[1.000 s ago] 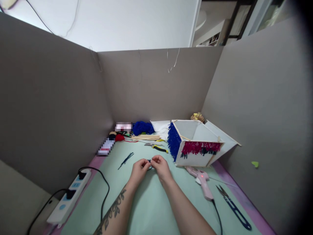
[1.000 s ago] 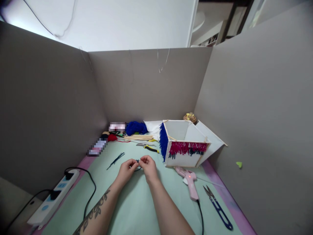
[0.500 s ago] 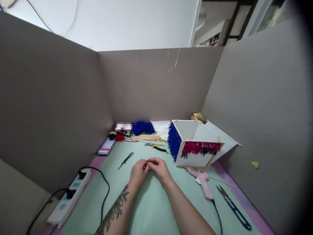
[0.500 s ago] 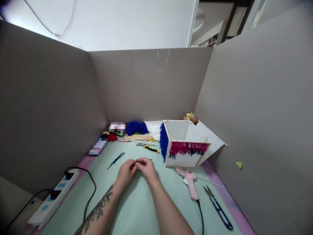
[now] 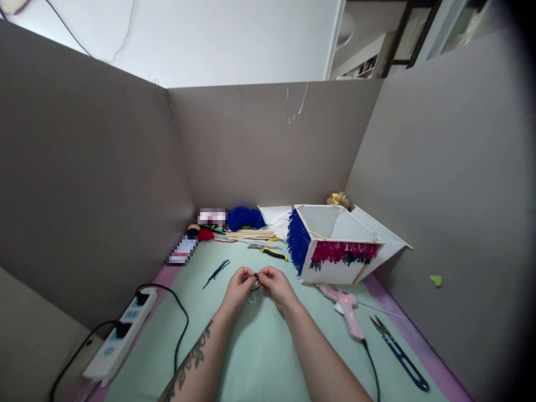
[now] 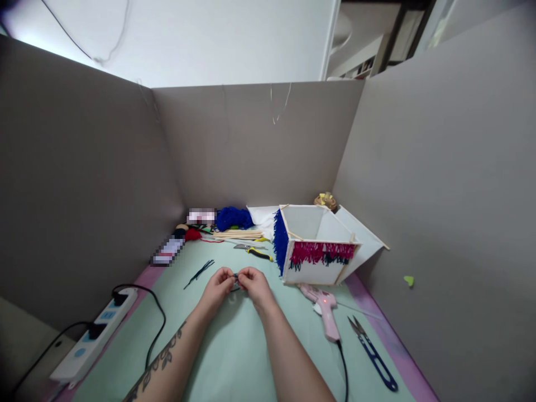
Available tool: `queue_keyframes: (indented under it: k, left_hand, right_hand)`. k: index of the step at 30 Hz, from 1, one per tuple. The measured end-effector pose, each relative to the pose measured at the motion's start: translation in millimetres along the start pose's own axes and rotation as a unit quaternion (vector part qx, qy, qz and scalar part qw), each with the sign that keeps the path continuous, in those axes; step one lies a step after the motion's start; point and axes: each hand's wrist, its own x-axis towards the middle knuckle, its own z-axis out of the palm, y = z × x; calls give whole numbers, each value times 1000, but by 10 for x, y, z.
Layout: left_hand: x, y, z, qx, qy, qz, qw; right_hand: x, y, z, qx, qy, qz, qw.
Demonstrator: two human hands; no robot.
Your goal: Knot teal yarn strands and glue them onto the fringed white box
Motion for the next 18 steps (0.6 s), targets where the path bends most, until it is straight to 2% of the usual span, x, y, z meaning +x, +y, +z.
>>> queue_keyframes:
  k: [4,7,12,15,18]
  left_hand:
    - [-12,55,-6,-37,2,-19,999]
    - [-6,52,-8,-34,7,-6,999]
    - [-23,10,-18,63,6,89,994]
    - [-67,17,-18,161,-11,151,975]
    - [-116,47,-6,208,-14,191,959]
  right_hand:
    - [-22,-28,3,-57,-23,-22,998]
    - [-19,-25,11,-108,-12,-57,992]
    - [-15,-19,27,-190,47,-113,974]
    - [-42,-25,49,-251,69,-144,955]
    - [-77,-21,80,-275,88,-171,942]
